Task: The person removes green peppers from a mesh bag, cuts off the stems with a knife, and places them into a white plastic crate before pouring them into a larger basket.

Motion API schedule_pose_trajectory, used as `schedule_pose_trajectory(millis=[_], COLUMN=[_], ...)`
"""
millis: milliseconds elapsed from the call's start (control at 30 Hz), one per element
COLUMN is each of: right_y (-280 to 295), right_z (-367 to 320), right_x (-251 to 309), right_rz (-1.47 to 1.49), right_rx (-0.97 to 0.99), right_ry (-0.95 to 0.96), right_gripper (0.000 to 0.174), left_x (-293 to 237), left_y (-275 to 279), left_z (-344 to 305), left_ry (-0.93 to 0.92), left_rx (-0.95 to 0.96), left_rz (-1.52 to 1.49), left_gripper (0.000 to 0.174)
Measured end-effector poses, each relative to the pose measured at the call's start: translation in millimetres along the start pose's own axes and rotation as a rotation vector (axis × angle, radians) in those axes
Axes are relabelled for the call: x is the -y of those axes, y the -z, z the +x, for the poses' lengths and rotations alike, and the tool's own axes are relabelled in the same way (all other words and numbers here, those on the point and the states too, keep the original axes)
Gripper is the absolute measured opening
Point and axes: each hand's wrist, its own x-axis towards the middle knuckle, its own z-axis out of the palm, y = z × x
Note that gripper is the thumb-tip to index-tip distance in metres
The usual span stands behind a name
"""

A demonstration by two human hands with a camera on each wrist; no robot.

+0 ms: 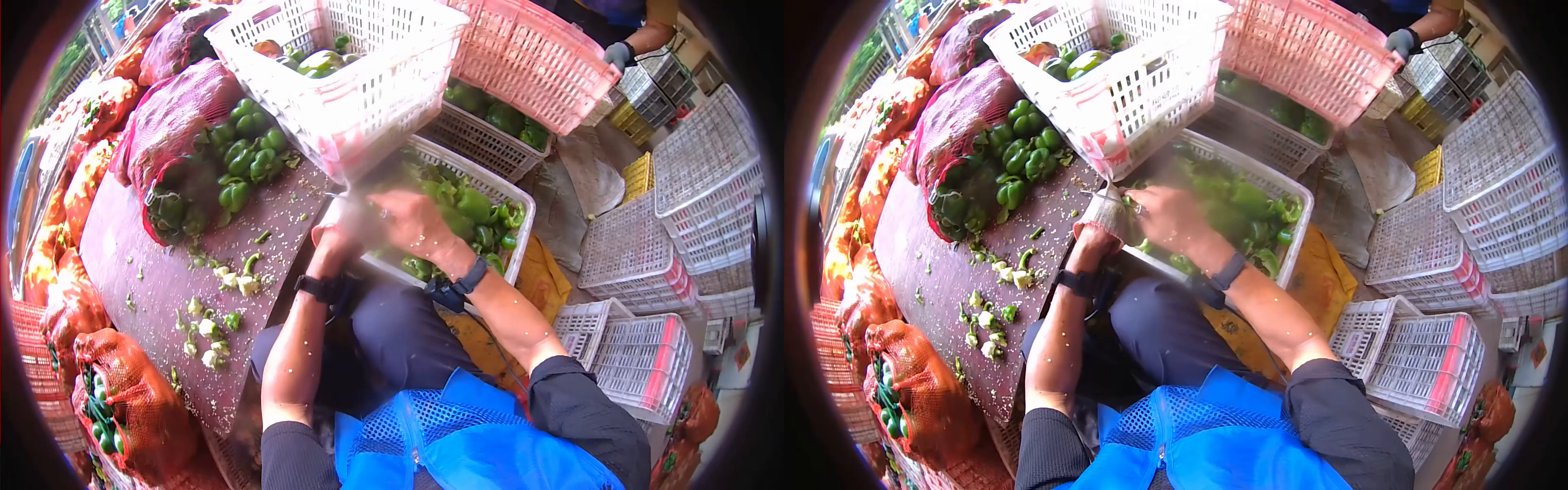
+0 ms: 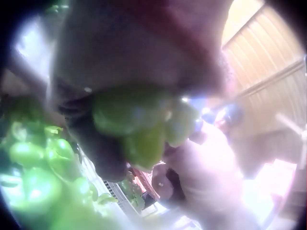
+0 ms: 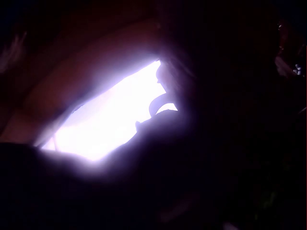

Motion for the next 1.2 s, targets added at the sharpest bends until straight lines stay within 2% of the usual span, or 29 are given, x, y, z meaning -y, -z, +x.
schedule_pose_trajectory(millis=[33, 67, 100, 167, 200, 267, 433, 533, 567, 700, 767, 800, 833, 900, 933, 1000, 1033, 1100, 1133, 1167, 1200], right_y=[-3.5, -7.8, -12.7, -23.4, -26.2, -31.0, -32.8, -28.4, -26.4, -17.6, 13.9, 29.7, 33.7, 44.2, 45.8, 50.5, 47.3, 33.7, 25.4, 21.4, 20.6], right_z=[0.8, 1.7, 2.5, 2.4, 3.3, 3.6, 10.1, 10.6, 9.9, 3.5, -3.2, -8.0, -12.9, -18.6, -14.8, -7.1, -0.2, 18.7, 25.8, 31.2, 35.1], right_x=[0.1, -0.4, -1.6, -6.9, -7.9, -10.0, -6.6, -4.6, -7.8, -41.1, -38.7, -36.9, -50.5, -47.5, -38.5, -24.1, -21.9, -16.7, -16.4, -9.3, 0.3], right_rz=[-0.004, 0.027, 0.059, 0.06, 0.06, 0.054, 0.052, 0.107, 0.109, -0.056, 0.006, -0.051, -0.028, 0.056, 0.067, 0.276, 0.284, 0.296, 0.326, 0.336, 0.392], right_rx=[-0.001, -0.036, -0.072, -0.102, -0.133, -0.153, -0.249, -0.269, -0.263, -0.45, -0.419, -0.368, -0.485, -0.463, -0.458, -0.296, -0.29, -0.262, -0.261, -0.252, -0.211], right_ry=[-0.002, -0.037, -0.071, -0.07, -0.069, -0.077, -0.113, -0.319, -0.322, -0.18, -0.359, -0.405, -0.187, -0.25, -0.237, -0.515, -0.508, -0.391, -0.349, -0.344, -0.386], right_gripper=[0.032, 0.029, 0.027, 0.028, 0.029, 0.029, 0.028, 0.028, 0.028, 0.021, 0.025, 0.028, 0.028, 0.028, 0.028, 0.027, 0.027, 0.027, 0.028, 0.028, 0.027], left_x=[-2.3, -9.9, -25.1, -39.6, -39.8, -41.0, -30.9, -25.9, -25.1, -23.9, -38.4, -25.7, -7.3, -41.3, -37.1, -23.6, -9.2, 24.5, -10.5, -10.4, -6.8], left_y=[0.4, -3.2, 15.2, 35.0, 33.5, 29.6, 14.3, 4.8, 1.4, -2.6, 17.6, -2.6, -43.2, -11.4, -12.7, -17.5, -25.2, -37.9, 22.8, 39.1, 46.8], left_z=[2.5, 4.9, 8.1, 13.4, 11.1, 3.7, 3.5, 5.6, 5.7, 1.4, -1.3, 11.9, 28.4, 28.5, 30.5, 35.9, 37.4, 30.9, 6.8, 1.7, -1.2], left_ry=[-0.094, -0.223, -0.222, 0.153, 0.151, 0.104, 0.176, 0.221, 0.233, 0.275, 0.311, 0.123, 0.03, 0.264, 0.273, 0.169, 0.178, 0.215, 0.292, 0.305, 0.391], left_rx=[-0.01, 0.293, 0.29, 0.409, 0.406, 0.248, 0.12, 0.045, 0.018, -0.062, -0.268, -0.146, 0.067, -0.08, -0.092, -0.247, -0.253, -0.179, -0.197, -0.202, -0.213], left_rz=[0.367, 0.897, 0.897, 0.536, 0.535, 0.637, 0.485, 0.38, 0.347, 0.24, -0.23, -0.039, 0.215, -0.459, -0.451, -0.318, -0.312, -0.783, -0.383, -0.378, -0.206], left_gripper=[0.03, 0.038, 0.038, 0.038, 0.038, 0.035, 0.027, 0.026, 0.027, 0.029, 0.029, 0.023, 0.014, 0.021, 0.021, 0.028, 0.028, 0.039, 0.043, 0.043, 0.043])
